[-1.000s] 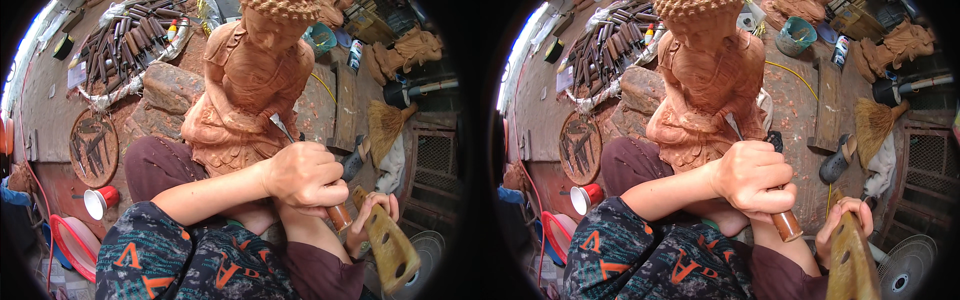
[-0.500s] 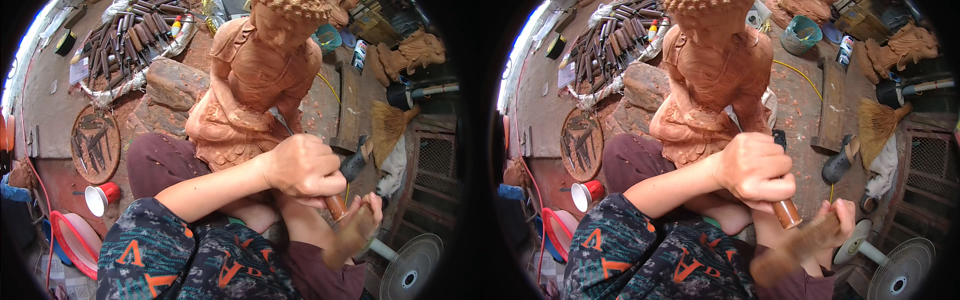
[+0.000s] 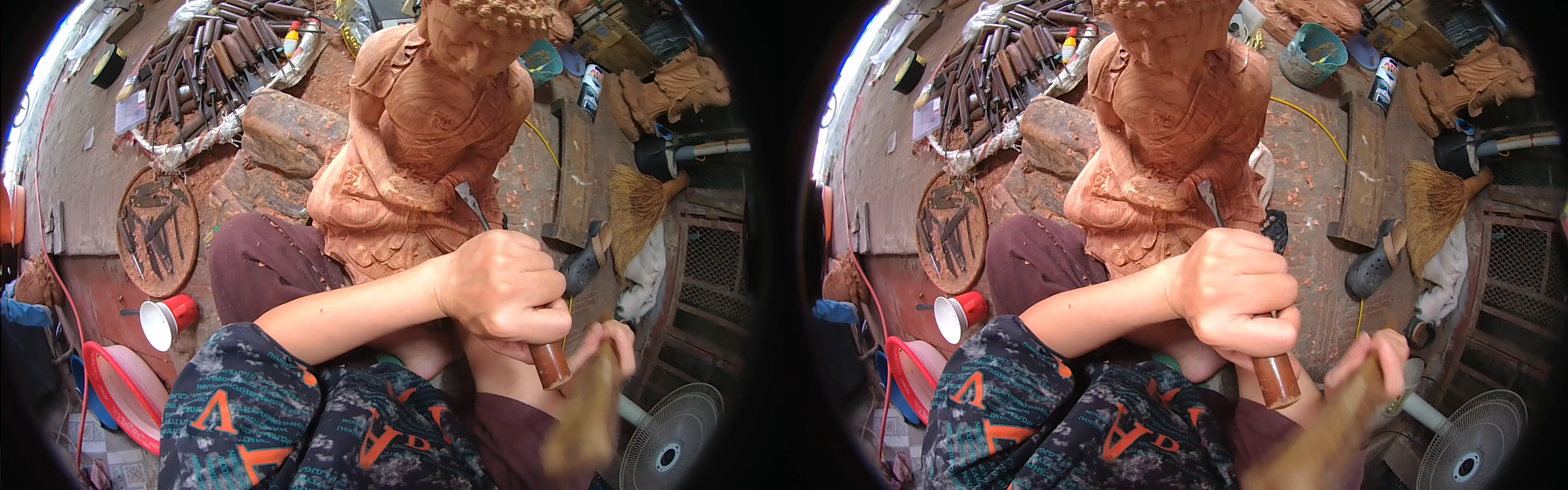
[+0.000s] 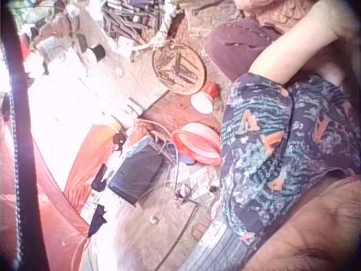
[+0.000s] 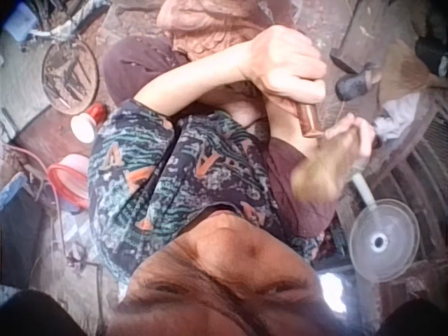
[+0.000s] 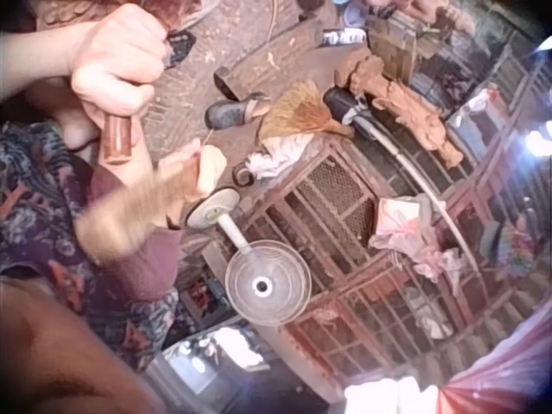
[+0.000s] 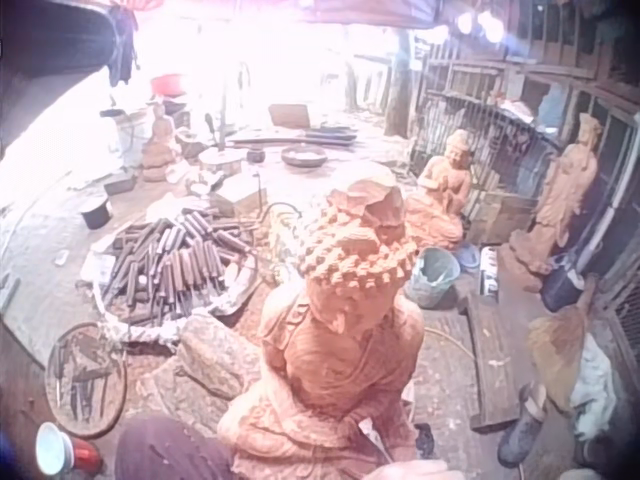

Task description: The person carves a wooden statue using a chisel and mallet, then switches to a power drill to refine the details. The person works on the lower section of the statue, which is placed on their lap.

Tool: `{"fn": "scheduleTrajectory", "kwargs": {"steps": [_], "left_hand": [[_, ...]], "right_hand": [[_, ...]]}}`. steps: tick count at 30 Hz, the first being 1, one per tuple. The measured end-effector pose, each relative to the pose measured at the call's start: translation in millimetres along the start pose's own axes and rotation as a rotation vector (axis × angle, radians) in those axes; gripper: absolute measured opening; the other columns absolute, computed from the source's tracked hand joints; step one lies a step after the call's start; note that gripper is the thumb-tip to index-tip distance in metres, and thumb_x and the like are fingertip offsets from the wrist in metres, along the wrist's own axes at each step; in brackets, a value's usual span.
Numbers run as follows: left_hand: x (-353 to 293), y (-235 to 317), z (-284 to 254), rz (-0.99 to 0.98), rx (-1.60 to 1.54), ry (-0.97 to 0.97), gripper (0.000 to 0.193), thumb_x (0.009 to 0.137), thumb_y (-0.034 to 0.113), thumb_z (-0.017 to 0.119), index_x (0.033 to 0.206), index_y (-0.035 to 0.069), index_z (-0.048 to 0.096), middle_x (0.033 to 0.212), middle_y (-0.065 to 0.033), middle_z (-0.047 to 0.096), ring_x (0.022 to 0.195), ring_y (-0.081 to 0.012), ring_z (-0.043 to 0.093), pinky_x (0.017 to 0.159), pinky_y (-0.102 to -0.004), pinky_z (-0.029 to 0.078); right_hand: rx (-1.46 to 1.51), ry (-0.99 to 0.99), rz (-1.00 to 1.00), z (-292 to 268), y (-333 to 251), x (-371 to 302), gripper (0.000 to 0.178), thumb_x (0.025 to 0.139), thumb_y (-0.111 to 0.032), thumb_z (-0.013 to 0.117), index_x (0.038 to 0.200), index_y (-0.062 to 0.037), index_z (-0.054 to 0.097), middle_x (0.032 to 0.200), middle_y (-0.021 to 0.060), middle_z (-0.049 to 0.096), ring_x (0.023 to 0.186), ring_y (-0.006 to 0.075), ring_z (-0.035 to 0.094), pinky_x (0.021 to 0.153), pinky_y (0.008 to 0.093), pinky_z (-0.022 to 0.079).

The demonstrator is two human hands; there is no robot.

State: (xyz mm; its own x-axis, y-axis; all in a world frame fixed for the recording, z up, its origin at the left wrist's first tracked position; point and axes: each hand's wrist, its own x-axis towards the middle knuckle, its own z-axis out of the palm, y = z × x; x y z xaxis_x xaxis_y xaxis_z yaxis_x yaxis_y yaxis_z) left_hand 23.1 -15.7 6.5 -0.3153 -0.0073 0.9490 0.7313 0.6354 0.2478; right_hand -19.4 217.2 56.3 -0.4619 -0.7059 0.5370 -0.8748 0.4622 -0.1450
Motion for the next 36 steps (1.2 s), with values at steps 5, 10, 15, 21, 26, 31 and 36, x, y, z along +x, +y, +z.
{"fn": "scheduleTrajectory", "kwargs": {"steps": [5,10,15,21,26,31,36], "left_hand": [[3,-6,-8,-0.039,0.031,-0.028,0.023,0.069,0.028,0.059,0.063,0.012,0.043,0.058,0.0005,0.037,0.048,-0.0145,0.045,0.041,-0.03,0.034],[21,37,7,-0.311,0.286,-0.248,0.014,0.072,0.019,0.06,0.07,0.012,0.049,0.058,-0.0001,0.038,0.048,-0.0137,0.045,0.042,-0.0283,0.034],[22,70,20,-0.476,0.23,-0.589,0.014,0.082,0.019,0.055,0.085,0.006,0.052,0.059,-0.0029,0.047,0.049,-0.0144,0.053,0.042,-0.0267,0.041],[6,78,20,-0.645,0.205,-0.847,0.051,0.082,0.039,0.063,0.116,0.002,0.054,0.065,-0.0065,0.054,0.05,-0.0198,0.057,0.044,-0.0287,0.045],[-4,76,2,-0.764,0.268,-0.938,0.059,0.08,0.038,0.066,0.122,0.001,0.051,0.065,-0.0079,0.054,0.055,-0.0221,0.059,0.049,-0.0335,0.047],[-18,74,-13,-0.759,0.302,-0.892,0.059,0.081,0.037,0.065,0.122,-0.003,0.051,0.068,-0.0094,0.057,0.055,-0.0229,0.06,0.049,-0.033,0.047],[-22,79,-14,-0.837,0.307,-0.936,0.059,0.082,0.038,0.064,0.123,-0.003,0.052,0.068,-0.0106,0.058,0.057,-0.0236,0.06,0.051,-0.0338,0.047]], "right_hand": [[0.211,0.017,0.056,-3,12,-6,0.04,0.088,0.003,0.053,0.124,0.0003,0.036,0.083,0.0122,0.049,0.072,0.0211,0.049,0.071,0.032,0.043],[0.098,0.054,0.184,7,1,-12,0.043,0.086,0.006,0.058,0.123,-0.0007,0.037,0.081,0.0082,0.05,0.067,0.0165,0.048,0.066,0.0286,0.043],[0.378,0.028,0.448,33,13,-59,0.034,0.085,0.007,0.057,0.114,0.0,0.041,0.074,0.0043,0.049,0.067,0.0133,0.049,0.07,0.0233,0.043],[1.031,0.202,0.664,60,10,-63,0.032,0.084,0.002,0.061,0.11,-0.001,0.042,0.083,0.0078,0.049,0.072,0.0148,0.05,0.071,0.0279,0.044],[1.098,0.241,0.492,67,18,-54,0.033,0.085,-0.01,0.065,0.108,-0.0011,0.044,0.091,0.0111,0.052,0.086,0.0201,0.051,0.082,0.0353,0.043],[1.102,0.222,0.532,71,23,-66,0.034,0.085,-0.015,0.066,0.107,-0.0008,0.045,0.094,0.0116,0.054,0.091,0.0206,0.052,0.087,0.0355,0.041],[1.19,0.184,0.558,73,26,-72,0.034,0.086,-0.018,0.064,0.109,-0.0001,0.046,0.092,0.0121,0.053,0.088,0.0213,0.051,0.087,0.0383,0.041]]}}
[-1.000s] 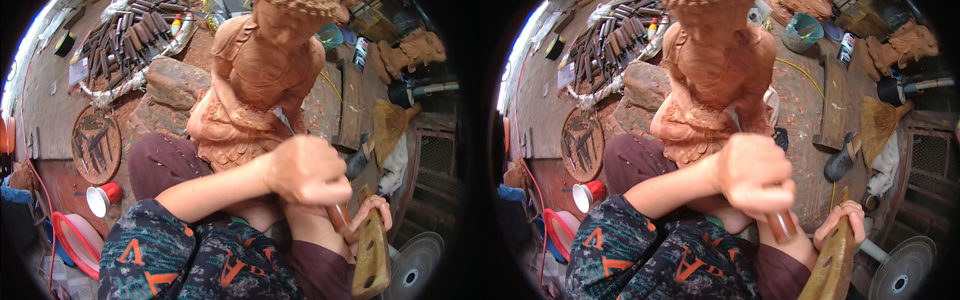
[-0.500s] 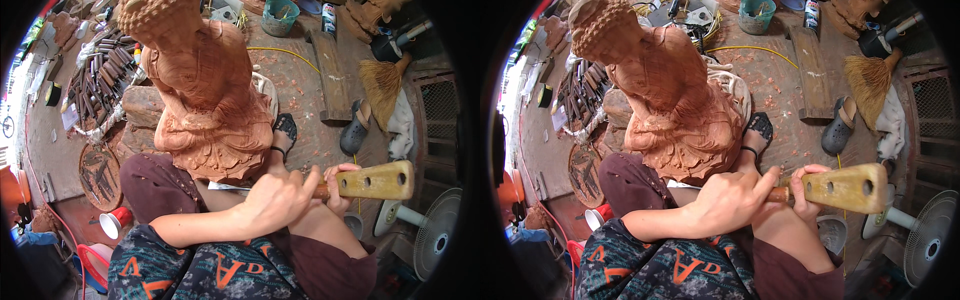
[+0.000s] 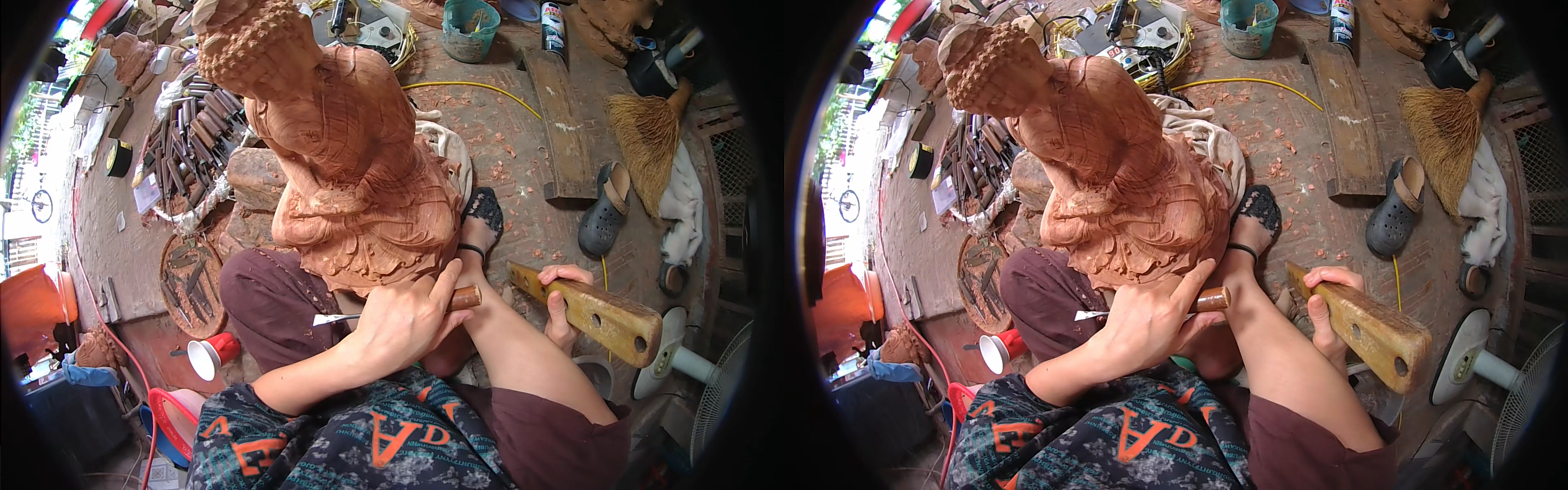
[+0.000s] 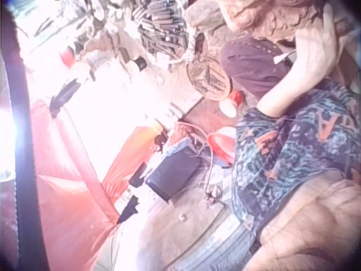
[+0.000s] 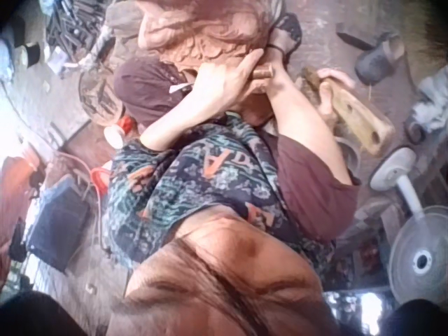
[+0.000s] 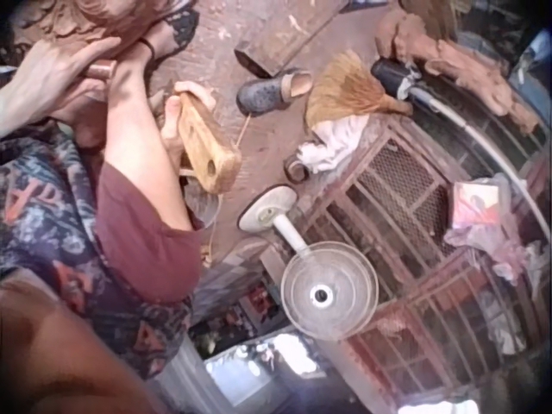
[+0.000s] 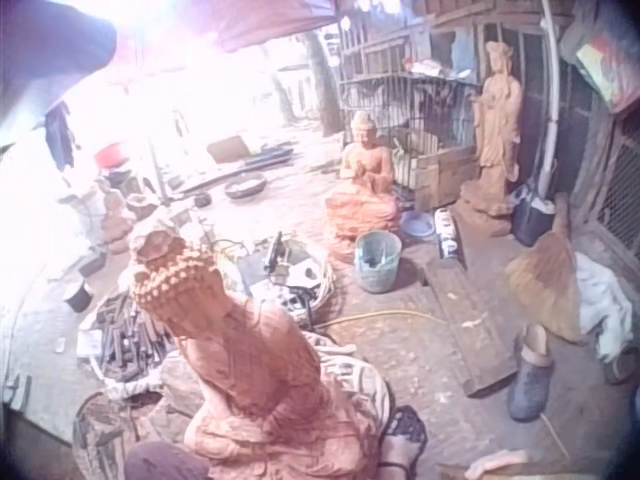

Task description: The person carves a wooden statue using a chisel and mallet, then switches to a power drill to refine the details. The person works on the lower section of the statue, which is placed on their lap.

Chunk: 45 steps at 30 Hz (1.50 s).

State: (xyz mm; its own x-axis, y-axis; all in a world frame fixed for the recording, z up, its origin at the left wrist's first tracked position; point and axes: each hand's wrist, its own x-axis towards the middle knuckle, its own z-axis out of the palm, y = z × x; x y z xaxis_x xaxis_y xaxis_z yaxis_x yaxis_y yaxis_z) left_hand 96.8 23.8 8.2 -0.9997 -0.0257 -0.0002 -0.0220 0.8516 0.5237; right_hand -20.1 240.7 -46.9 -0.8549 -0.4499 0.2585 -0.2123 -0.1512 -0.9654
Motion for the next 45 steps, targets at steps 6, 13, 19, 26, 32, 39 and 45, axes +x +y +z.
{"fn": "scheduleTrajectory", "kwargs": {"steps": [6,13,19,26,32,39,45], "left_hand": [[0,7,2,-0.069,-0.007,-0.106,0.059,0.079,0.034,0.068,0.124,0.0,0.051,0.075,-0.0125,0.06,0.065,-0.0282,0.062,0.055,-0.0374,0.048],[-12,-9,-14,-0.08,-0.037,-0.046,0.05,0.08,0.026,0.067,0.122,0.002,0.052,0.078,-0.0134,0.062,0.067,-0.0294,0.063,0.058,-0.0397,0.049],[-32,-79,-106,-0.154,-0.168,0.378,0.038,0.086,0.014,0.059,0.121,0.0,0.055,0.096,-0.0204,0.065,0.088,-0.0327,0.066,0.08,-0.0388,0.05],[-73,-298,-188,-0.907,-0.273,0.7,0.059,0.086,0.006,0.048,0.143,0.016,0.033,0.084,-0.0095,0.059,0.055,-0.0123,0.053,0.045,-0.0263,0.046],[-93,-425,-139,-1.01,0.03,0.589,0.048,0.071,0.008,0.063,0.119,0.005,0.061,0.109,-0.0217,0.064,0.095,-0.0297,0.065,0.087,-0.0384,0.05],[-76,-404,-129,-0.889,0.449,0.724,0.028,0.076,0.012,0.063,0.103,0.009,0.068,0.093,-0.0179,0.068,0.089,-0.0284,0.066,0.082,-0.0356,0.051],[-27,-359,-114,-0.822,-0.082,0.549,0.015,0.08,0.015,0.061,0.089,0.008,0.071,0.082,-0.0107,0.07,0.078,-0.0262,0.068,0.074,-0.035,0.053]], "right_hand": [[-0.037,-0.005,0.084,-4,2,-1,0.03,0.085,-0.008,0.062,0.108,-0.0006,0.045,0.094,0.0115,0.054,0.091,0.0187,0.052,0.087,0.0336,0.041],[-0.049,0.008,0.109,6,10,5,0.028,0.085,-0.007,0.059,0.109,-0.0011,0.045,0.092,0.0097,0.054,0.088,0.0166,0.052,0.09,0.034,0.04],[0.664,0.066,0.668,78,57,32,0.038,0.089,-0.028,0.045,0.118,-0.0048,0.049,0.11,0.012,0.058,0.099,0.0258,0.056,0.096,0.0442,0.043],[1.1,0.052,1.037,141,69,51,0.065,0.089,-0.055,0.033,0.131,-0.0085,0.047,0.131,0.0112,0.05,0.116,0.0306,0.051,0.101,0.0438,0.041],[1.077,0.007,1.106,142,69,44,0.068,0.088,-0.059,0.033,0.133,-0.0086,0.046,0.132,0.0111,0.049,0.118,0.0308,0.05,0.1,0.0447,0.042],[1.055,-0.002,1.121,134,75,33,0.068,0.089,-0.058,0.032,0.133,-0.0085,0.046,0.133,0.0114,0.049,0.119,0.0311,0.049,0.101,0.0451,0.041],[1.057,-0.013,1.123,134,74,33,0.067,0.089,-0.057,0.032,0.133,-0.0083,0.045,0.133,0.0115,0.048,0.119,0.0314,0.049,0.102,0.0455,0.04]]}}
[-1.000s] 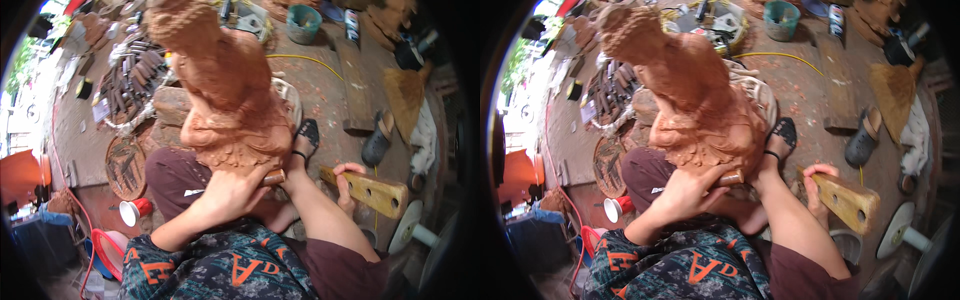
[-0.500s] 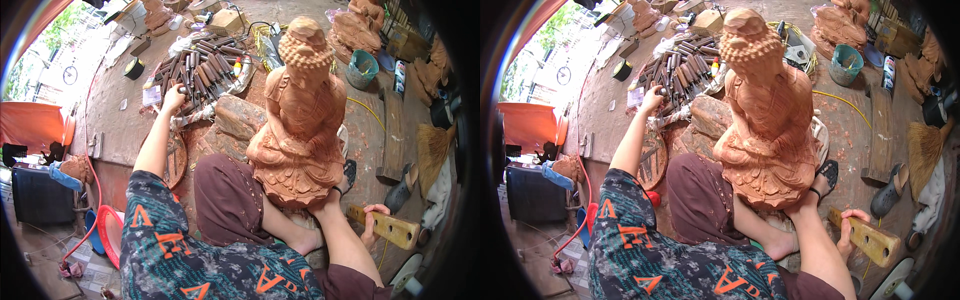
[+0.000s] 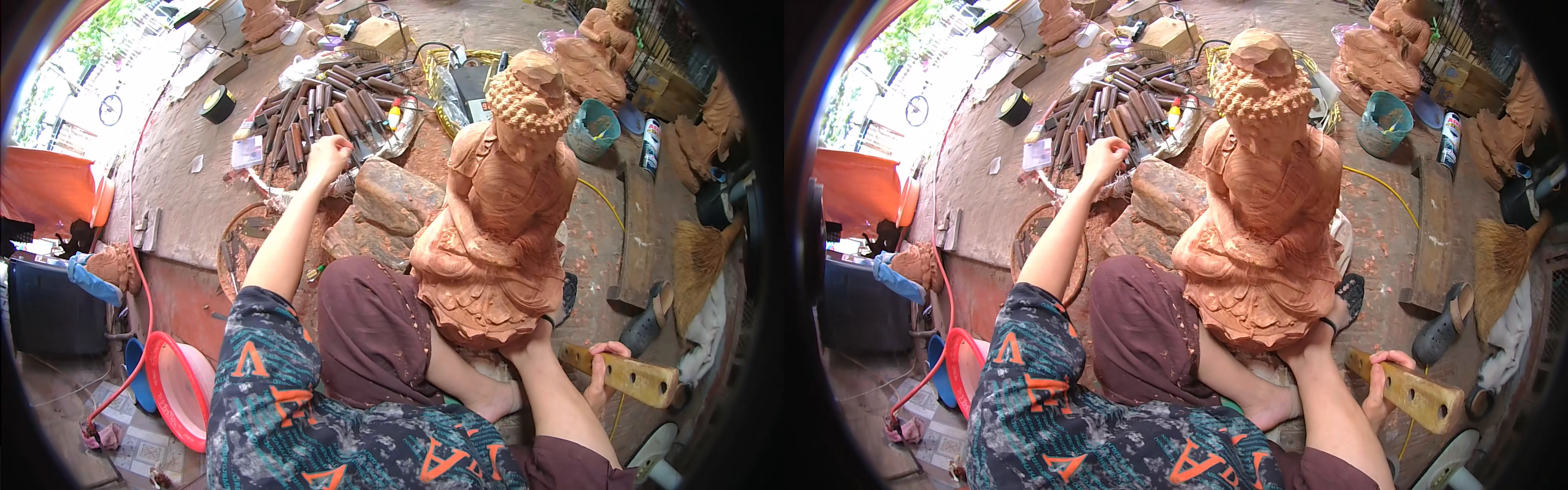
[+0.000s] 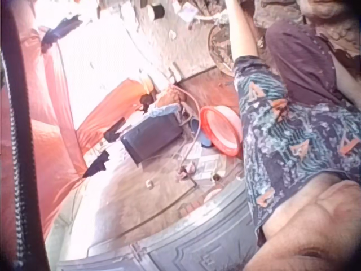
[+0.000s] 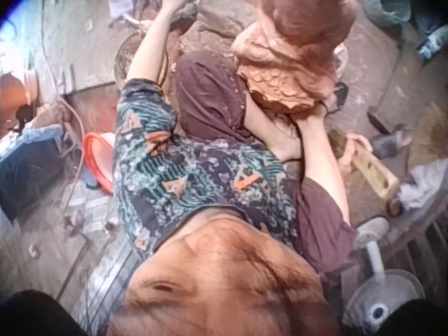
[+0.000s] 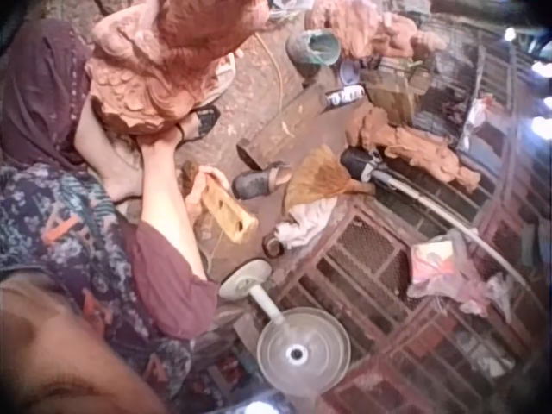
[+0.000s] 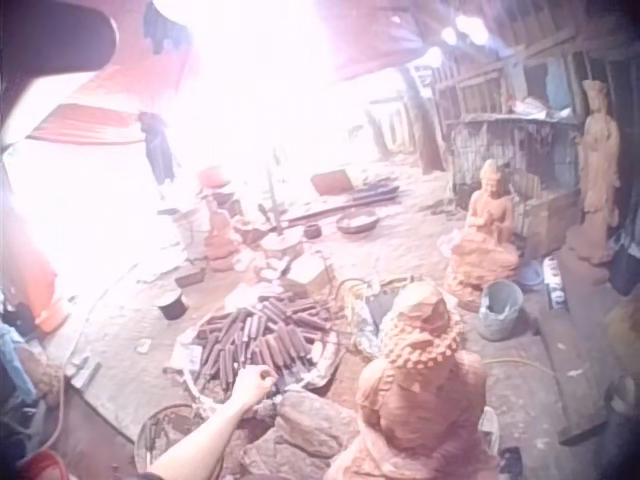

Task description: The person carves a wooden statue using a chisel and mallet, then switches to a power drill to refine the details. The person works on the lower section of the statue, which is placed on their lap.

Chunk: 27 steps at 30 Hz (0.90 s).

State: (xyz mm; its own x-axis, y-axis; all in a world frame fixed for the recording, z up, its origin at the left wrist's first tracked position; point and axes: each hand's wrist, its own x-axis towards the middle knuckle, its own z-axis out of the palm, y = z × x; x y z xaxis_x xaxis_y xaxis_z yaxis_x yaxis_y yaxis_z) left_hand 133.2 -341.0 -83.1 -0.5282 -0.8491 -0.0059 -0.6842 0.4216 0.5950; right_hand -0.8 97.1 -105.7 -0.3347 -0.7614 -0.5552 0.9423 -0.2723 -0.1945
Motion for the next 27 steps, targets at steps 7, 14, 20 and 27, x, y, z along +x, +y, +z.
{"fn": "scheduleTrajectory", "kwargs": {"steps": [7,14,20,27], "left_hand": [[-4,21,27,0.03,0.516,0.083,0.018,0.08,0.018,0.059,0.088,0.006,0.071,0.089,-0.0169,0.069,0.086,-0.0335,0.068,0.075,-0.0413,0.055],[-5,21,28,0.024,0.701,0.093,0.016,0.078,0.015,0.06,0.084,0.003,0.069,0.087,-0.016,0.069,0.082,-0.0323,0.068,0.072,-0.0409,0.055],[-7,25,27,0.024,0.704,0.091,0.014,0.078,0.012,0.059,0.083,0.004,0.069,0.086,-0.0154,0.069,0.081,-0.0322,0.069,0.071,-0.0403,0.055],[1,9,33,0.078,0.736,0.096,0.014,0.081,0.015,0.058,0.089,0.008,0.067,0.09,-0.0146,0.067,0.082,-0.0312,0.068,0.071,-0.041,0.054]], "right_hand": [[-0.009,-0.006,0.006,-3,0,2,0.066,0.089,-0.055,0.032,0.134,-0.0082,0.045,0.134,0.0118,0.047,0.12,0.0318,0.048,0.103,0.0458,0.039],[-0.01,-0.018,0.022,-6,-1,3,0.065,0.09,-0.054,0.031,0.134,-0.0081,0.044,0.135,0.012,0.047,0.121,0.0321,0.047,0.103,0.0462,0.038],[-0.021,-0.02,0.038,-9,-1,4,0.064,0.09,-0.053,0.031,0.134,-0.008,0.043,0.136,0.0122,0.046,0.122,0.0324,0.047,0.104,0.0465,0.038],[-0.027,-0.018,0.052,-12,0,4,0.063,0.091,-0.052,0.031,0.135,-0.0078,0.043,0.137,0.0124,0.046,0.122,0.0328,0.046,0.105,0.0469,0.037]]}}
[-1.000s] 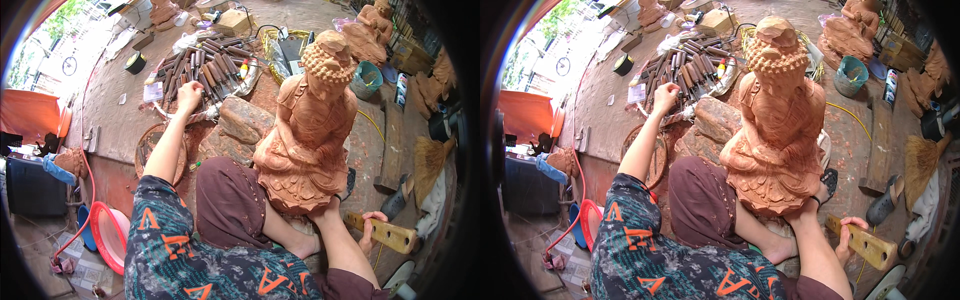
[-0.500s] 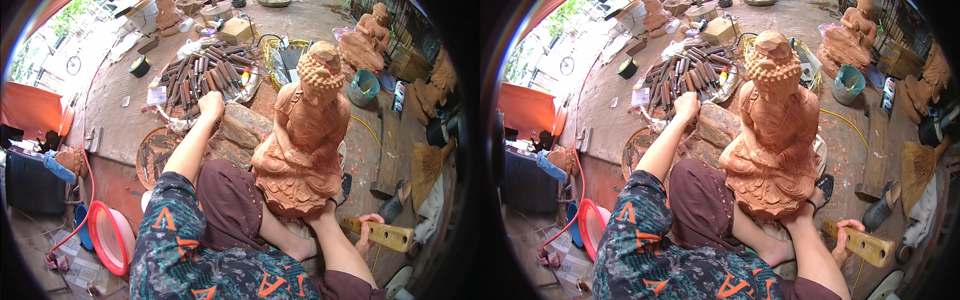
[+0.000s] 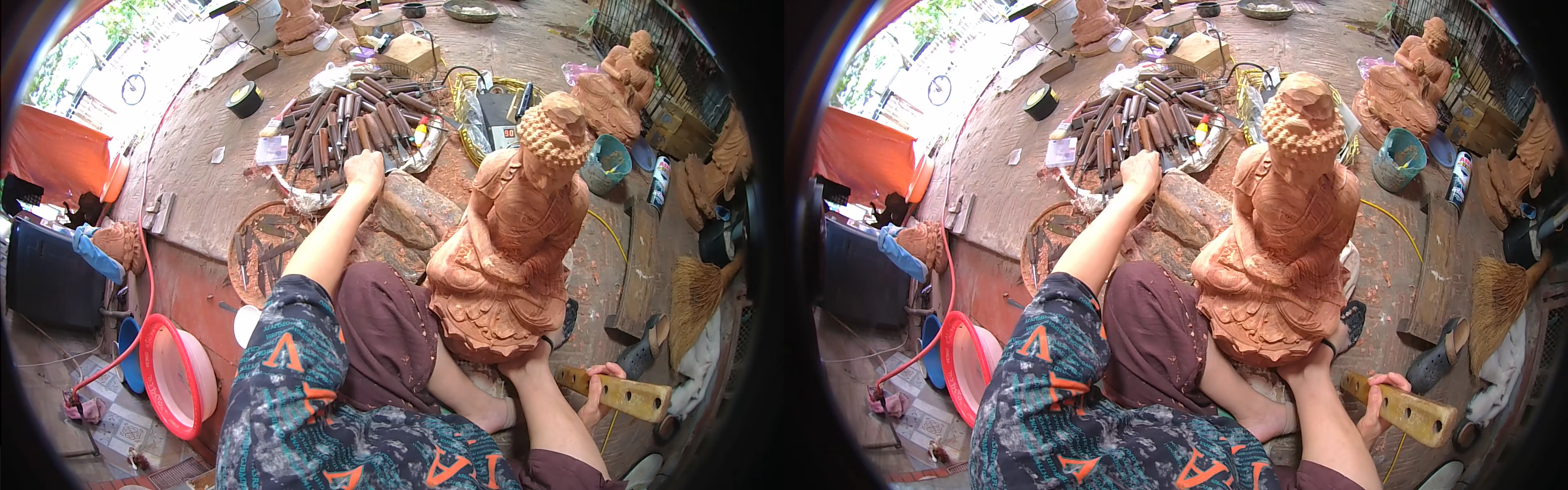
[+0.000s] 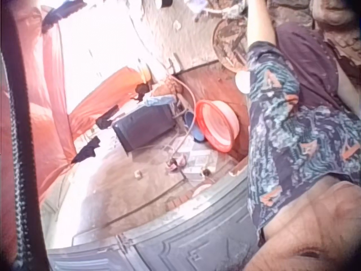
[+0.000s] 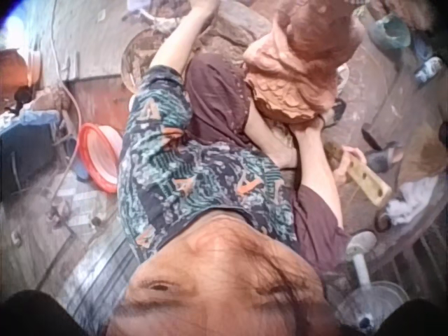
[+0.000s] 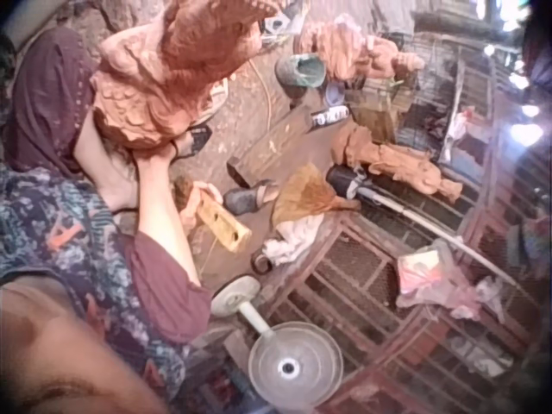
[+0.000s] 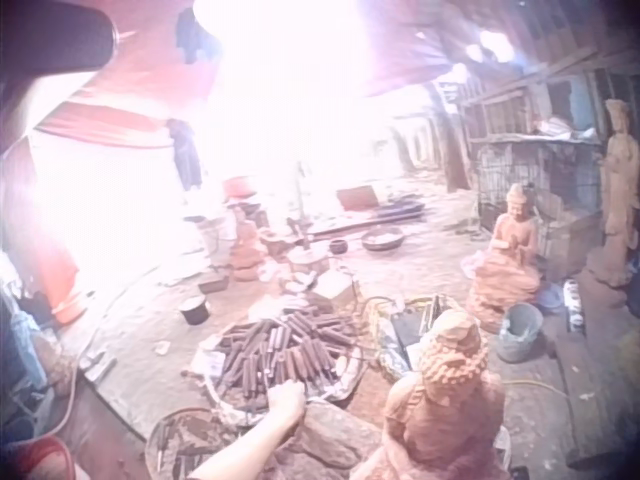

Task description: The person carves a wooden statue using a chisel and mallet, then switches to a power drill to refine the details. The person works on the lower section of the statue, which is placed on their lap.

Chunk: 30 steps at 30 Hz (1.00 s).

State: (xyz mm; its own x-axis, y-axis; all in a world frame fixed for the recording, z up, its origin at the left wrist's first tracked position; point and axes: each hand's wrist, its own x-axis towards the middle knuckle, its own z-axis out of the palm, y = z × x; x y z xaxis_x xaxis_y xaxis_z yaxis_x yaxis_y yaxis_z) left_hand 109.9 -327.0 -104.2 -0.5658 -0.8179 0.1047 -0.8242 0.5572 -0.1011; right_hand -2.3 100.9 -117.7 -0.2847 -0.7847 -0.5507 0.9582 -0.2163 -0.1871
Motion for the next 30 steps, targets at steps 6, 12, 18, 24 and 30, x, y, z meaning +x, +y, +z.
{"fn": "scheduleTrajectory", "kwargs": {"steps": [6,12,18,24,30], "left_hand": [[-1,-3,5,-0.113,-0.119,0.092,0.013,0.081,0.013,0.057,0.091,0.009,0.065,0.088,-0.0166,0.066,0.081,-0.0344,0.067,0.071,-0.0433,0.054],[-12,-4,-10,-0.094,-0.224,0.096,0.018,0.085,0.021,0.057,0.098,0.011,0.063,0.088,-0.0142,0.066,0.084,-0.0318,0.066,0.073,-0.0428,0.053],[-2,-74,-9,-0.355,-0.413,0.233,0.021,0.093,0.023,0.048,0.097,0.013,0.065,0.093,-0.0118,0.069,0.082,-0.0274,0.068,0.071,-0.041,0.054],[19,-173,31,-0.528,-0.511,0.237,0.023,0.08,0.009,0.052,0.094,0.011,0.07,0.094,-0.0133,0.07,0.091,-0.0282,0.067,0.08,-0.0383,0.051],[27,-190,55,-0.267,-0.55,0.192,0.028,0.078,0.005,0.055,0.102,0.009,0.069,0.095,-0.014,0.069,0.092,-0.0286,0.066,0.082,-0.037,0.051]], "right_hand": [[-0.005,0.002,0.002,-1,2,0,0.063,0.091,-0.051,0.031,0.135,-0.0077,0.042,0.137,0.0126,0.045,0.123,0.033,0.045,0.106,0.0473,0.036],[0.002,-0.012,-0.007,-6,2,4,0.062,0.091,-0.05,0.03,0.135,-0.0076,0.042,0.138,0.0127,0.044,0.124,0.0333,0.045,0.106,0.0476,0.035],[0.073,-0.004,0.043,-3,4,-5,0.061,0.094,-0.049,0.026,0.142,-0.0105,0.034,0.146,0.0122,0.034,0.132,0.0333,0.036,0.11,0.05,0.03],[0.923,-0.1,0.304,-12,-3,-10,0.058,0.096,-0.044,0.022,0.144,-0.0121,0.03,0.15,0.0118,0.029,0.135,0.0339,0.031,0.111,0.0518,0.026],[-0.002,0.146,0.048,13,4,-10,0.058,0.096,-0.044,0.021,0.144,-0.0115,0.031,0.149,0.0128,0.03,0.134,0.0357,0.033,0.11,0.0541,0.028]]}}
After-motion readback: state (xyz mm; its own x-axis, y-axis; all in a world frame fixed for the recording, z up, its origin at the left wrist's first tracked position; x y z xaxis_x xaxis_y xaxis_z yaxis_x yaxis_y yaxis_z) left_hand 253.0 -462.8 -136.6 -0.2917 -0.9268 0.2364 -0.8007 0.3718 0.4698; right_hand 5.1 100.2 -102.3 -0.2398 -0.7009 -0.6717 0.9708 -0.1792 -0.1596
